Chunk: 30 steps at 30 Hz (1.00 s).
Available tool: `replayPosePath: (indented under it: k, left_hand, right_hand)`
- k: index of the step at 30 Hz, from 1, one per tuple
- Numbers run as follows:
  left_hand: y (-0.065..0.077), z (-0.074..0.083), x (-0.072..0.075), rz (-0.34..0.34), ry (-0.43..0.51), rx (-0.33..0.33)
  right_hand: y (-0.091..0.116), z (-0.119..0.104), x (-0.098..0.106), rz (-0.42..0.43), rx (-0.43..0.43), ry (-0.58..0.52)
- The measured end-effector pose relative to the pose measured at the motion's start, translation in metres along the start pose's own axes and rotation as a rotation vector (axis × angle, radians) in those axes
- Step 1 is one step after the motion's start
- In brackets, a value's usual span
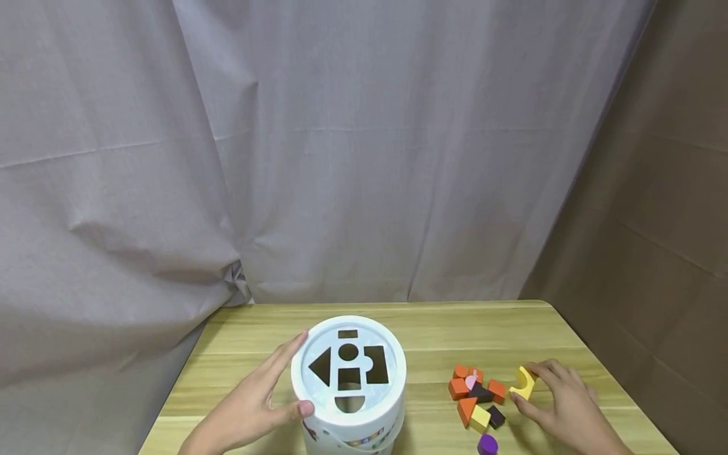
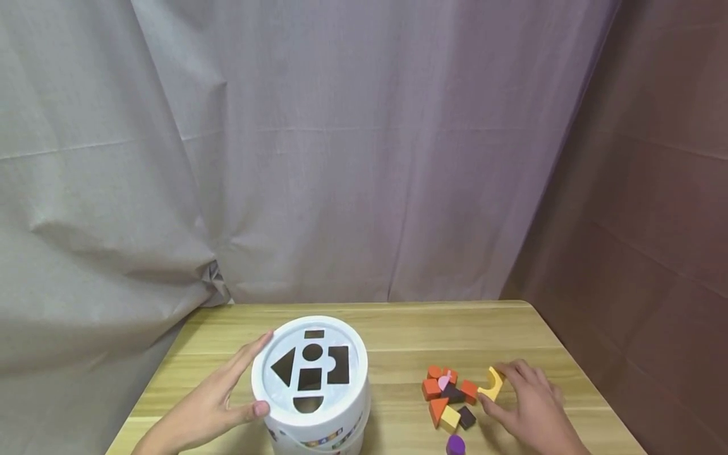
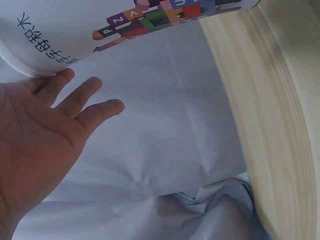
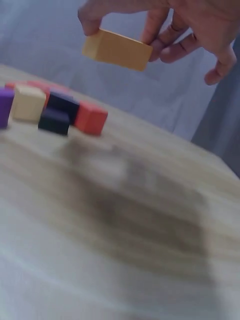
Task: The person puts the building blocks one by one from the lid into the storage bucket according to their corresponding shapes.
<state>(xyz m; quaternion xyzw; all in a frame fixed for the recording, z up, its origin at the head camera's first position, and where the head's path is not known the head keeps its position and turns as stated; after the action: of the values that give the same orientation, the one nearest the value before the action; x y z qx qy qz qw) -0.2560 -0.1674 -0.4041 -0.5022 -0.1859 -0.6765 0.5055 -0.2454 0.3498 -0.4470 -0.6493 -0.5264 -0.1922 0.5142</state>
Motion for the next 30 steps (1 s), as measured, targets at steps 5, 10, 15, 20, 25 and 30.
replayPosePath:
  k: [5, 10, 15, 20, 25, 30]
  left_hand:
    - [0.000, -0.001, -0.002, -0.009, 0.011, 0.008]
    - [0.000, -0.002, -0.003, -0.016, 0.012, 0.010]
    - [-0.001, -0.002, -0.003, -0.016, 0.014, 0.010]
    - [0.000, -0.001, -0.003, -0.017, 0.029, 0.011]
    - [0.000, -0.001, -0.003, -0.029, 0.043, 0.015]
    - [-0.001, -0.002, -0.003, -0.031, 0.042, 0.013]
  right_hand:
    - [-0.009, -0.027, 0.010, 0.084, 0.164, -0.063]
    - [-0.018, -0.052, 0.018, 0.079, 0.220, -0.108]
    - [-0.028, -0.076, 0.025, 0.050, 0.275, -0.163]
    - [-0.036, -0.093, 0.028, 0.016, 0.302, -0.202]
    - [-0.042, -0.107, 0.031, -0.008, 0.327, -0.243]
    - [-0.048, -0.123, 0.035, -0.006, 0.363, -0.242]
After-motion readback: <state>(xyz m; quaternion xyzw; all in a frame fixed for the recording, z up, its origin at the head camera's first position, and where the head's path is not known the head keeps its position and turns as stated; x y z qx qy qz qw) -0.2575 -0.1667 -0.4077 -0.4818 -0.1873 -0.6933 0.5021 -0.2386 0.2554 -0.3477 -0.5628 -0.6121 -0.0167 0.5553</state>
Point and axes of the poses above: each hand's wrist, its own y-axis away from the middle knuckle, its own x-axis out of the back of the hand, z = x × y, the point moved 6 cm from there along -y, towards the middle knuckle, and after that the axes turned 12 degrees about -y, right-handed, at the moved point
